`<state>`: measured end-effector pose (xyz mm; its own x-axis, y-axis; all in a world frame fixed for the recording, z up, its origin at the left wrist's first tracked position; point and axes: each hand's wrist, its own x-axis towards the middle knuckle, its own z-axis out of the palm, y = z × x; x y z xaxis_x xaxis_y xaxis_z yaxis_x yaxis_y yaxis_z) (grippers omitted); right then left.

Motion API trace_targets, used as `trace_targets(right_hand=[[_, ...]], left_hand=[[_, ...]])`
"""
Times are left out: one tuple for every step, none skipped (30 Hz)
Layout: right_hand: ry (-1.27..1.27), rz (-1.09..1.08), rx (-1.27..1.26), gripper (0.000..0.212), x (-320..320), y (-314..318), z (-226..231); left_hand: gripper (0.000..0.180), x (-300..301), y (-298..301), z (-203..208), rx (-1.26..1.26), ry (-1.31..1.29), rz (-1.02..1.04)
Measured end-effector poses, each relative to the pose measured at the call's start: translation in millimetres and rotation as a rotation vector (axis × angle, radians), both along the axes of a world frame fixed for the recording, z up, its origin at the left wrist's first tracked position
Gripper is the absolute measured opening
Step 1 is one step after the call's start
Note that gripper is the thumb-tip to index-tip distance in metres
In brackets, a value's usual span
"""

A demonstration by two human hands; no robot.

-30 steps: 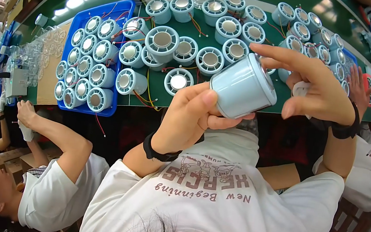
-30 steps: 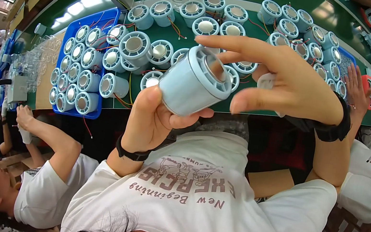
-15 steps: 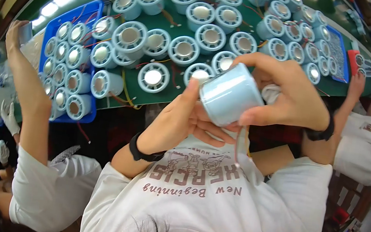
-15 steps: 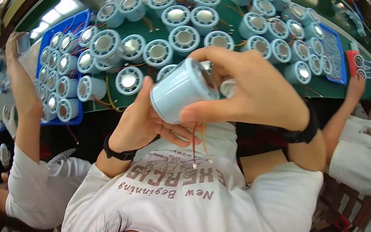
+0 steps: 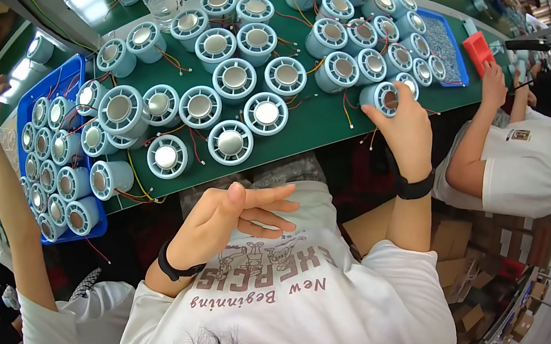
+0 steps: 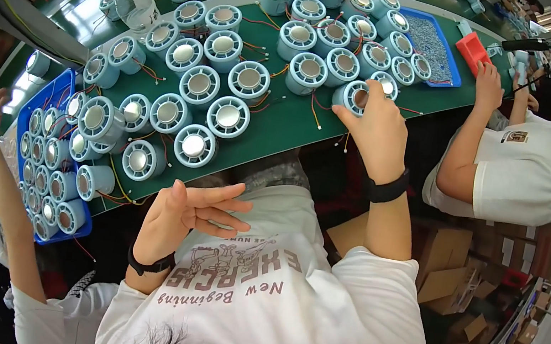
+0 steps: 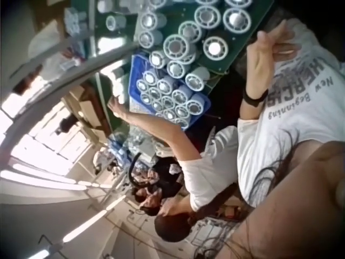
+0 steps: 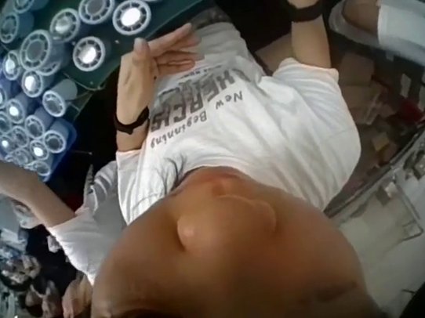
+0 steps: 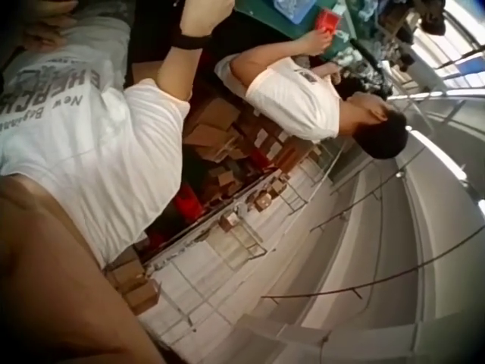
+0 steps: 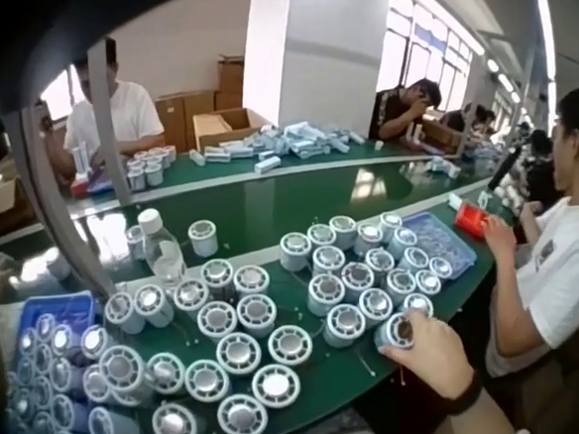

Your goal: The person wipes a blue cylindrical component with a cloth and places it into a cardboard box, then repeats the process with a blue fan assembly.

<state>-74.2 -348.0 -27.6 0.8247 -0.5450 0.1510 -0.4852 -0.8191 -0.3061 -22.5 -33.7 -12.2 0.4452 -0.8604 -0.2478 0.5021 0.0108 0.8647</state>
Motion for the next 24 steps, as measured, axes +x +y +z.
trace_targets(right_hand=[[-0.005,-0.004,-0.005,0.06,3.2,0.8,-1.1],[-0.007,0.0,-0.004,0.06,6.5,2.4,-1.3],[-0.018,-0.006,-0.025,0.06,9.7,4.0,-1.0],[-0.03,-0.011,-0.045,0.061,12.5,5.2,-0.6],[-0.041,-0.018,-0.066,0.061,14.6,5.5,-0.6],[-0.042,-0.016,-0.066,0.061,16.3,4.4,-2.9],[-0.064,-0.011,-0.08,0.062,17.6,3.2,-7.0],[-0.086,-0.007,-0.095,0.063,19.2,2.8,-9.8],[-0.107,-0.004,-0.112,0.064,20.1,2.7,-10.7],[-0.107,-0.005,-0.113,0.064,18.9,2.5,-10.8],[-0.092,-0.04,-0.111,0.063,17.0,5.2,-7.6],[-0.076,-0.07,-0.107,0.062,15.9,10.0,-3.6],[-0.06,-0.1,-0.105,0.061,14.0,14.3,1.1],[-0.061,-0.089,-0.109,0.061,10.9,15.3,8.3],[-0.029,-0.077,-0.146,0.057,5.2,15.0,18.2],[0.002,-0.064,-0.183,0.053,3.2,17.0,29.6],[-0.088,-0.041,-0.177,0.05,4.5,22.6,46.9],[-0.177,-0.022,-0.169,0.046,7.5,28.2,68.2],[-0.178,-0.01,-0.168,0.046,16.5,32.6,86.9],[-0.237,0.149,-0.161,0.045,28.9,36.3,104.8],[-0.297,0.304,-0.154,0.044,41.3,40.5,117.0],[-0.303,0.328,-0.143,0.044,64.8,41.5,119.4],[-0.342,0.536,-0.28,0.044,92.0,36.5,124.2],[-0.383,0.746,-0.419,0.045,120.7,36.6,131.0]], left_hand=[[0.081,-0.6,-1.1,-0.4,0.0,0.003,-0.002],[0.079,-0.9,-1.3,-0.9,0.001,0.007,-0.003],[0.079,-1.1,-1.4,-0.9,0.002,0.005,0.0],[0.078,-1.3,-1.5,-0.9,0.003,0.005,0.0],[0.077,-1.4,-1.8,-1.0,0.003,0.006,0.0],[0.076,-1.3,-2.6,-1.1,0.004,0.007,0.0],[0.076,-1.7,-3.0,-0.7,0.004,0.005,0.001],[0.076,-1.9,-3.6,-0.4,0.005,-0.002,-0.007],[0.075,-2.1,-4.4,-0.2,0.004,-0.008,-0.015],[0.075,-2.2,-5.1,-0.3,0.003,-0.014,-0.025],[0.075,-2.4,-5.6,-1.0,0.0,-0.014,-0.027],[0.073,-2.5,-4.4,-3.0,-0.004,-0.002,-0.036],[0.072,-2.4,-3.3,-5.1,-0.009,0.011,-0.046],[0.071,-2.0,-3.2,-6.2,-0.014,0.021,-0.046],[0.071,-1.1,-3.2,-6.3,-0.019,0.021,-0.035],[0.069,-0.1,-3.1,-5.9,-0.019,0.014,-0.051],[0.068,0.7,-3.3,-5.7,-0.021,0.009,-0.069],[0.066,1.3,-3.3,-4.8,-0.022,0.003,-0.091],[0.066,2.3,-3.0,-5.5,-0.022,0.003,-0.079],[0.065,3.1,-3.3,-6.7,-0.067,-0.022,-0.1],[0.064,4.2,-2.1,-7.4,-0.111,-0.05,-0.125],[0.063,4.8,1.8,-8.8,-0.147,-0.079,-0.136],[0.063,6.5,2.6,-7.7,-0.146,-0.087,-0.133],[0.063,8.0,3.6,-7.3,-0.167,-0.112,-0.146]])
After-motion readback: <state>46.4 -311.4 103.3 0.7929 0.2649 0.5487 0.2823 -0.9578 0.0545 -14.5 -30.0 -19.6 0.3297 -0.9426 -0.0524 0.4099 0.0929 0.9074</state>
